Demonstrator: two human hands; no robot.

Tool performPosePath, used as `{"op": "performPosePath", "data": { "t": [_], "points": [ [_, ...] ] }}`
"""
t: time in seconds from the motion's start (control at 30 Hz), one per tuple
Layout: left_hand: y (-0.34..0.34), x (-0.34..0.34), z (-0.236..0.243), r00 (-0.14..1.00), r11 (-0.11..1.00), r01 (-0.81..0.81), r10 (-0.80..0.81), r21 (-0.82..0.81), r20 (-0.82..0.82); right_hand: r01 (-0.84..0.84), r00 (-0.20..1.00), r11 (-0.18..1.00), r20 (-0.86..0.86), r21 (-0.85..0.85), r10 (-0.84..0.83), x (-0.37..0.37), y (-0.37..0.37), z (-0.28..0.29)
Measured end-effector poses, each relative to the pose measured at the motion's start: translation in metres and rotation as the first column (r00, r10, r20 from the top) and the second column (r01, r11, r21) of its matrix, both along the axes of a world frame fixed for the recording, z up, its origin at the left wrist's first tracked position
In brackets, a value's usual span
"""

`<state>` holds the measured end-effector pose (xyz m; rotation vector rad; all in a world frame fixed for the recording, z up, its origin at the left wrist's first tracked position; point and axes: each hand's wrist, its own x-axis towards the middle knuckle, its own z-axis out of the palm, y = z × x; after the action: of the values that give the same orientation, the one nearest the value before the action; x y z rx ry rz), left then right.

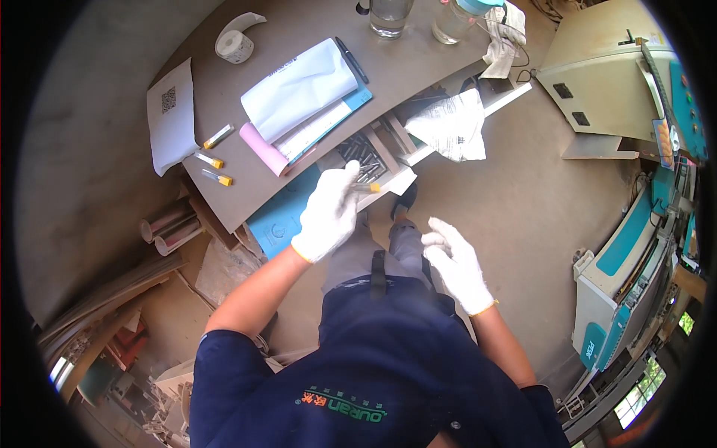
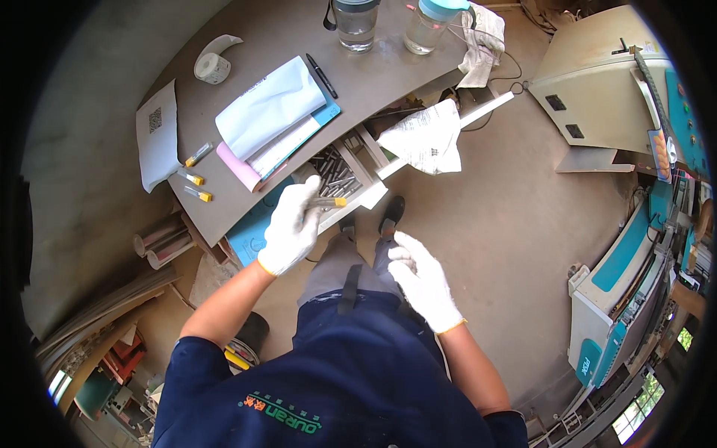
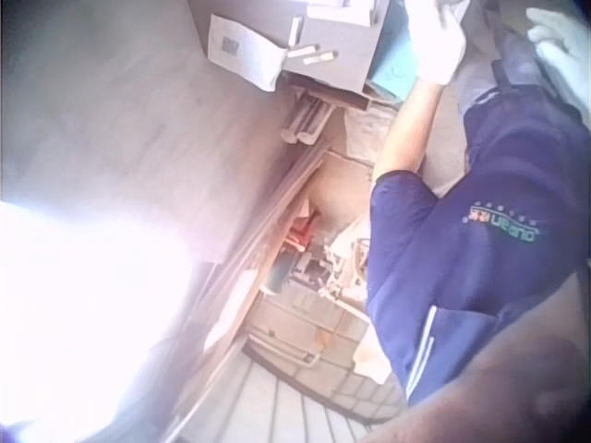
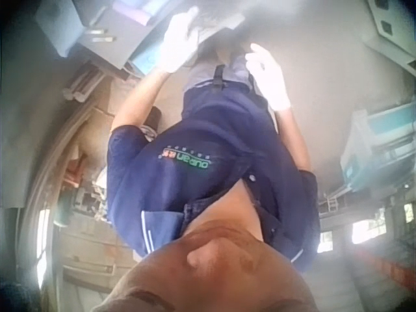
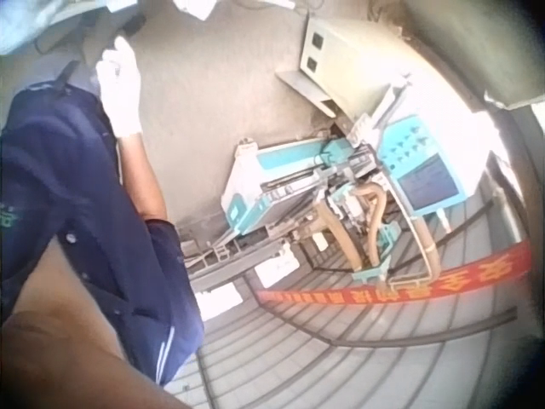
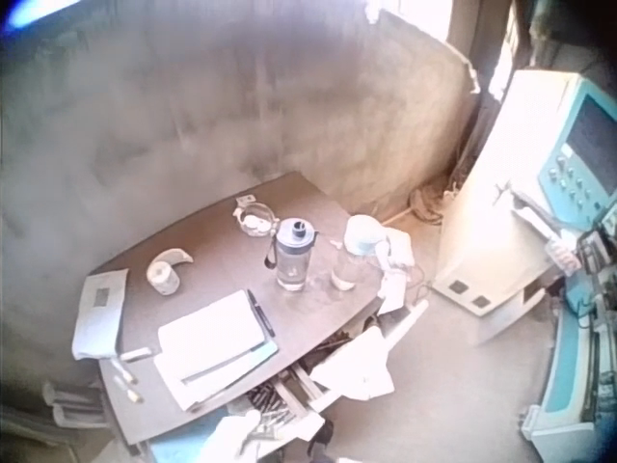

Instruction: The person handles small transparent vials with yellow caps, opening and closing them while standing at a workbench. They pick up vials from the table and a drawer, manipulate the caps, and place them back down.

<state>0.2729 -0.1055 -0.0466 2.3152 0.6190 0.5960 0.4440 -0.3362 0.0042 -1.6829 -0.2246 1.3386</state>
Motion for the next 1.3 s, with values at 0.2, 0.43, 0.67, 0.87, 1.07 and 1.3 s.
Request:
{"op": "performPosePath", "data": {
  "t": [0.2, 0.43, 0.67, 0.87, 1.07, 1.3],
  "points": [
    [-0.032, -0.004, 0.109, 0.867, 0.383, 0.094, 0.422, -0.919, 0.265, -0.161, 0.984, 0.953, 0.116, 0.256, 0.135, 0.005, 0.077, 0.091],
    [-0.028, -0.013, 0.147, 0.775, 0.631, 0.271, 0.306, -0.727, 0.554, -0.227, 0.930, 0.899, 0.358, 0.374, 0.086, -0.002, 0.092, 0.142],
    [-0.019, -0.026, 0.160, 0.732, 0.813, 0.274, 0.170, -0.513, 0.660, -0.231, 0.913, 0.889, 0.404, 0.396, 0.058, -0.020, 0.100, 0.166],
    [-0.017, -0.034, 0.170, 0.741, 0.790, 0.262, 0.203, -0.554, 0.640, -0.315, 0.836, 0.862, 0.546, 0.397, 0.055, -0.024, 0.103, 0.168],
    [-0.014, -0.037, 0.171, 0.713, 0.768, 0.306, 0.206, -0.562, 0.671, -0.329, 0.819, 0.853, 0.572, 0.405, 0.044, -0.030, 0.105, 0.176],
    [-0.014, -0.040, 0.172, 0.716, 0.792, 0.293, 0.189, -0.535, 0.672, -0.359, 0.778, 0.834, 0.628, 0.418, 0.020, -0.032, 0.104, 0.179]
  ]
}}
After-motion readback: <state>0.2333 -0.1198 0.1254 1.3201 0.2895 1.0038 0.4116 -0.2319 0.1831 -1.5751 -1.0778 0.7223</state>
